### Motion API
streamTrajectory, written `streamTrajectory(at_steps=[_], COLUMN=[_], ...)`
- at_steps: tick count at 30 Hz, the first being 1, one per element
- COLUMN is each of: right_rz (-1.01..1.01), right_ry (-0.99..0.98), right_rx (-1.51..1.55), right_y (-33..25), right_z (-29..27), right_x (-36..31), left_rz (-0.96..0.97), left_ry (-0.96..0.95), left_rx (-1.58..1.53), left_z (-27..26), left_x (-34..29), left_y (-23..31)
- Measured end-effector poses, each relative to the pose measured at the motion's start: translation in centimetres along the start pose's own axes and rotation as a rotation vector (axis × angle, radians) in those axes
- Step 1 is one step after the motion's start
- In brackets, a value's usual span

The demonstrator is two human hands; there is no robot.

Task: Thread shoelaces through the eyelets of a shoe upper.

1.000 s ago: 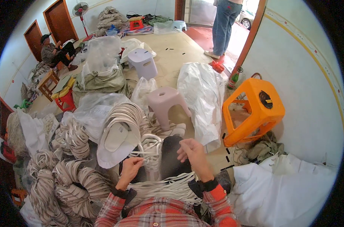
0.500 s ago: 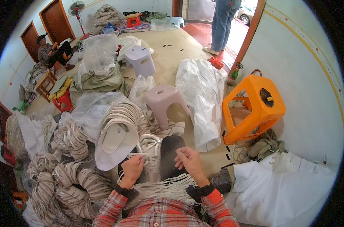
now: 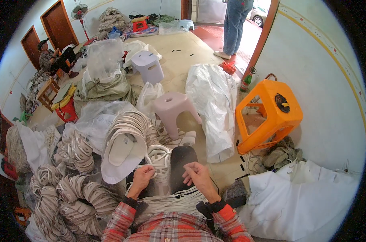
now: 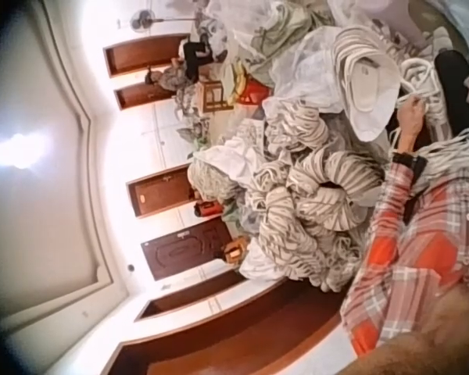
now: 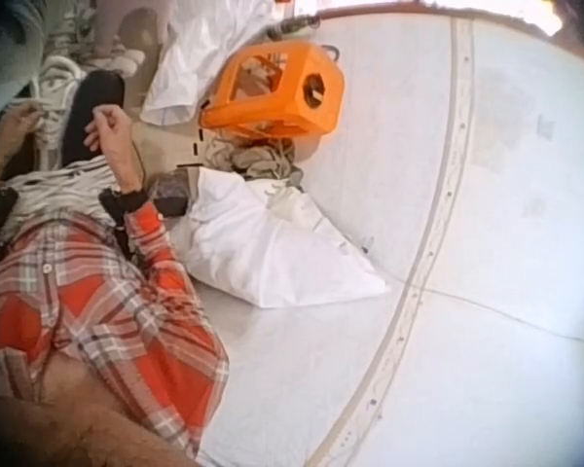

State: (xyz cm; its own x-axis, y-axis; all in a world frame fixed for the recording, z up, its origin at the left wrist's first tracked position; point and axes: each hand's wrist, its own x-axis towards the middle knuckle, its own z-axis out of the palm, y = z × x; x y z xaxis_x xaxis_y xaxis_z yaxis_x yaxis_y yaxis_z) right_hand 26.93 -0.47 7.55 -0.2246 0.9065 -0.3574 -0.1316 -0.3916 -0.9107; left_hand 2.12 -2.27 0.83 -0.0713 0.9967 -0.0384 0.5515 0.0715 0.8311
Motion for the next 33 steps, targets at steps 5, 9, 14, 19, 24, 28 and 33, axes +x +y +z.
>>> streamTrajectory(at_steps=[5,9,14,19,24,28,33], right_rz=[0.045,0.045,-0.33,-0.704,-0.847,-0.989,-1.111], right_ry=[-0.051,-0.141,-0.14,-0.142,-0.327,-0.528,-0.517], right_rx=[-0.044,-0.239,-0.769,-0.98,-1.238,-1.465,-1.62], right_y=[1.8,3.9,5.2,4.4,2.2,1.7,1.0], right_z=[1.3,2.8,4.3,5.9,7.3,7.3,8.8], right_x=[0.6,1.5,2.8,4.8,5.5,5.8,4.6], left_rz=[-0.054,0.012,0.042,-0.008,-0.009,-0.015,-0.046], left_ry=[-0.134,0.116,0.227,0.14,0.181,0.131,0.11], left_rx=[-0.27,0.126,0.16,0.359,0.411,0.353,0.319], left_z=[0.0,1.0,1.7,2.1,2.2,2.6,1.5], left_x=[0.2,-1.4,-2.0,-0.9,-0.9,-1.0,-2.2], left_y=[-0.5,3.0,2.6,3.2,1.1,1.2,2.2])
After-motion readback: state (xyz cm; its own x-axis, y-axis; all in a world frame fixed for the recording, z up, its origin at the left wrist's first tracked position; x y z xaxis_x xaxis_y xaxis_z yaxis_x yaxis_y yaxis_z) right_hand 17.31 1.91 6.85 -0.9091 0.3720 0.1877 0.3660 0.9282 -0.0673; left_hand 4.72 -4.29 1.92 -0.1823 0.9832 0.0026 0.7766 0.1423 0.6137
